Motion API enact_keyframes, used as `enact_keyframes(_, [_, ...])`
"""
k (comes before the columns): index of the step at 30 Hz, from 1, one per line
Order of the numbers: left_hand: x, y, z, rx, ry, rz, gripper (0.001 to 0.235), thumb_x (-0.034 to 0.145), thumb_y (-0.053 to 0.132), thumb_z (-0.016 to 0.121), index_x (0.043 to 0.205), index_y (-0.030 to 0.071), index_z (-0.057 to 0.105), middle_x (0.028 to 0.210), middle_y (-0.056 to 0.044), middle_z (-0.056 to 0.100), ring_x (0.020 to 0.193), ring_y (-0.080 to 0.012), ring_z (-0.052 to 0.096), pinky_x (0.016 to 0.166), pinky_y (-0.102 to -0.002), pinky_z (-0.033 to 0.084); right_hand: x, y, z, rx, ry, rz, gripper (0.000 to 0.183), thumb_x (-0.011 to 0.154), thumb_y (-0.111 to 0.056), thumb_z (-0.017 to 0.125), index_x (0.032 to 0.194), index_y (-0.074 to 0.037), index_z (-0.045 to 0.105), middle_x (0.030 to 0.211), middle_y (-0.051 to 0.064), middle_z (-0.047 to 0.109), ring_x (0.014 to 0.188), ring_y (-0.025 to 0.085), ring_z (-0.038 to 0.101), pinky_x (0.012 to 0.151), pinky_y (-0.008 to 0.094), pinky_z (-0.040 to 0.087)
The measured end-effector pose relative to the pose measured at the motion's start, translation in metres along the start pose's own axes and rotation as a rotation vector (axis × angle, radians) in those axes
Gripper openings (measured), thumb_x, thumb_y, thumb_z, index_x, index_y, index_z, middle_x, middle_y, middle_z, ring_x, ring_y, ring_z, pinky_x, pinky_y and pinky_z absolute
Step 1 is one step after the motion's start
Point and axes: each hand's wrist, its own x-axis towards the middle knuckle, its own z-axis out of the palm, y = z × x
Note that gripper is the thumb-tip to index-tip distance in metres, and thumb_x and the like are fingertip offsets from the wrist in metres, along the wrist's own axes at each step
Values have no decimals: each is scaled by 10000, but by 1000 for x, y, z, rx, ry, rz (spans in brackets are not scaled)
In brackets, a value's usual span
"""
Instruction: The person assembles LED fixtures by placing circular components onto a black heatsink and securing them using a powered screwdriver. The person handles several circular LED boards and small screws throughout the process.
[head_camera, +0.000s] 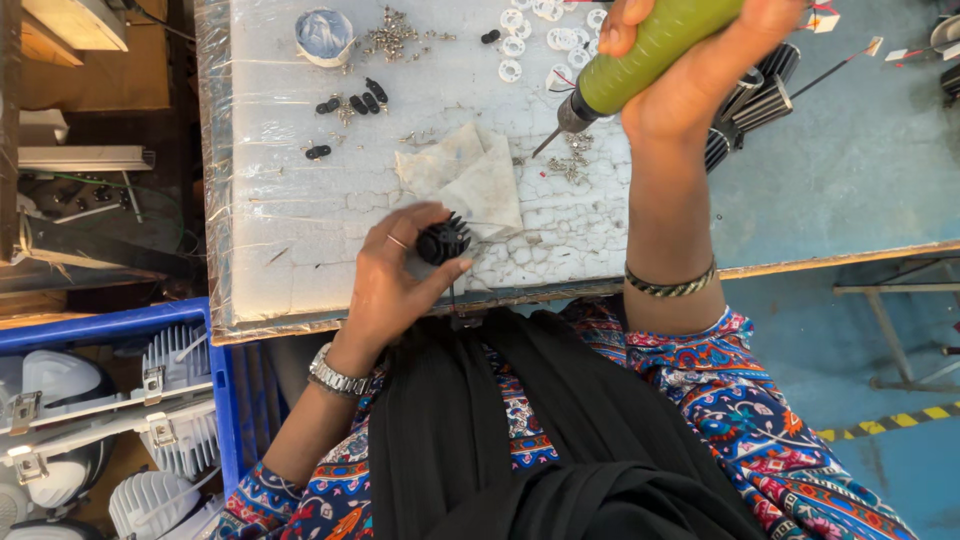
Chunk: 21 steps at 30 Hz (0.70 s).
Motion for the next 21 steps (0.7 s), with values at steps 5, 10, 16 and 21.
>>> enact_keyframes(5, [13, 12, -3, 164, 74, 84, 408, 851, 203, 897, 1208, 121, 716, 1343, -81, 646, 1330, -321, 531, 1082, -466, 471, -10, -31, 24, 277, -36, 131, 813, 973, -776, 387, 971, 13, 579, 756, 204, 603, 564, 316, 545, 554, 402, 474])
enact_keyframes(10, [16, 15, -5, 255, 18, 176, 354, 825, 261, 895, 1138, 147, 774, 1395, -59, 628, 1431, -357, 423, 1105, -512, 317, -26, -44, 22, 304, -228, 122, 866, 899, -854, 356, 1025, -36, 611, 837, 132, 588, 579, 246, 506, 552, 370, 418])
enact_keyframes(16, [4, 12, -2, 173, 71, 181, 111, 852, 222, 897, 910, 186, 809, 1392, 9, 656, 1480, -323, 407, 1125, -508, 271, -30, -35, 4, 371, -295, 112, 817, 876, -834, 403, 1214, -132, 649, 922, 62, 653, 640, 185, 578, 601, 366, 459])
enact_keyframes(21, [-6, 8, 3, 58, 85, 88, 121, 818, 208, 908, 888, 181, 813, 1364, 9, 670, 1479, -319, 407, 1151, -503, 261, -31, -35, -8, 328, -314, 130, 728, 899, -800, 432, 1112, -130, 624, 889, 15, 591, 627, 142, 567, 611, 354, 429])
